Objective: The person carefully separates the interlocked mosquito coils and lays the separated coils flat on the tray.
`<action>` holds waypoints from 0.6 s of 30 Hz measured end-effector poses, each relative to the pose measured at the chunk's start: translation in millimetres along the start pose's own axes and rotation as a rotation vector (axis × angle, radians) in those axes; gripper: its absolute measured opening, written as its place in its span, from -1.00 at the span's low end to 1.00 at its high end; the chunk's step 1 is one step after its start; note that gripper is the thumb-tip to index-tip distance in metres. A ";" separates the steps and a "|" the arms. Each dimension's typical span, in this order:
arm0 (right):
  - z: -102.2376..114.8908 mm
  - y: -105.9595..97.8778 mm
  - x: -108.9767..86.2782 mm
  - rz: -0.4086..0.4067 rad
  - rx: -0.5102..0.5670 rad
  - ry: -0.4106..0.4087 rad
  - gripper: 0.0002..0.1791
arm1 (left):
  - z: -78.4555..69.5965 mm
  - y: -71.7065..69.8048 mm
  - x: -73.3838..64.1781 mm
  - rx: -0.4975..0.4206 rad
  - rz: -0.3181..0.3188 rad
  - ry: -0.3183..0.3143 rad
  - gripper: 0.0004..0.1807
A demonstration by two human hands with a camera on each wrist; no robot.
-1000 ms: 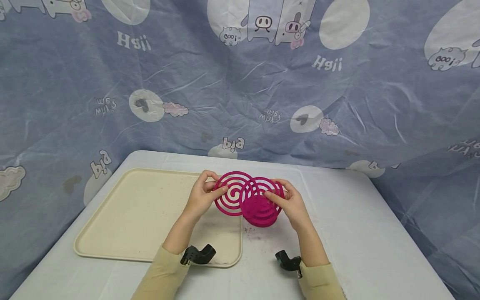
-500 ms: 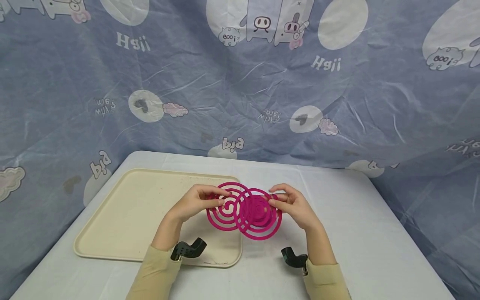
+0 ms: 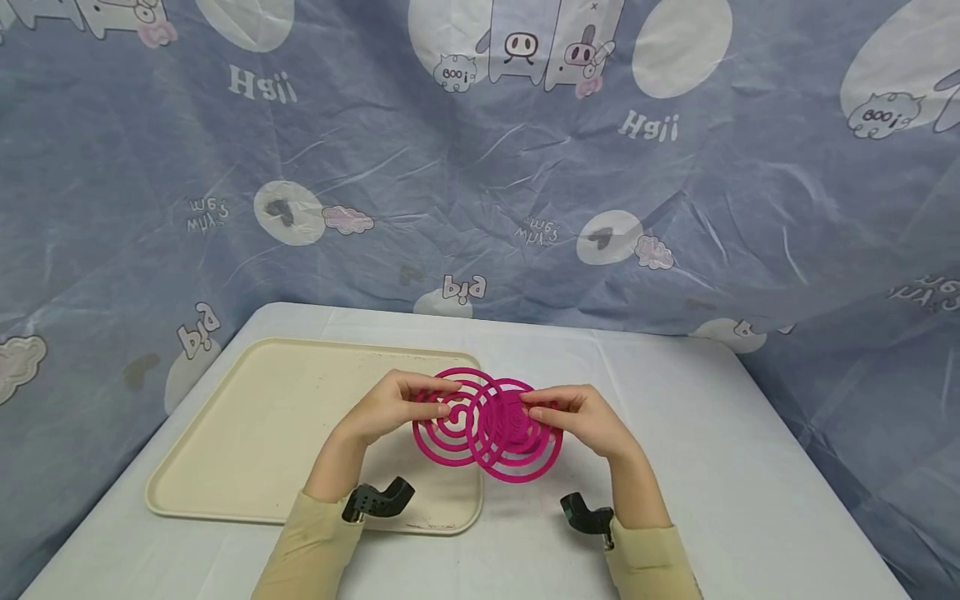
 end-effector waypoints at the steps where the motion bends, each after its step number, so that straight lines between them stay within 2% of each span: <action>1: 0.5 0.2 0.6 -0.021 -0.001 -0.009 -0.70 | -0.2 0.1 0.4 -0.007 -0.015 -0.005 -0.61; 4: 1.7 1.0 2.1 -0.079 0.007 -0.032 -0.71 | 0.3 0.4 1.8 -0.021 -0.065 -0.021 -0.60; 8: 2.3 2.0 3.9 -0.163 0.029 -0.067 -0.70 | 0.4 3.0 4.7 -0.084 -0.152 -0.027 -0.60; 14: 2.7 5.1 7.4 -0.311 0.058 -0.169 -0.71 | 0.6 14.6 11.3 -0.248 -0.314 -0.022 -0.60; 18: 4.4 8.6 9.1 -0.414 0.113 -0.246 -0.72 | -0.2 21.7 14.0 -0.287 -0.434 -0.028 -0.61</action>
Point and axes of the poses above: each hand's wrist, its own x-axis towards the middle knuckle, its own y-axis out of the palm, z = x × y, the point moved 4 cm from there along x, towards the middle knuckle, and after that the axes turned 14 degrees about x, right-handed, at the moved point
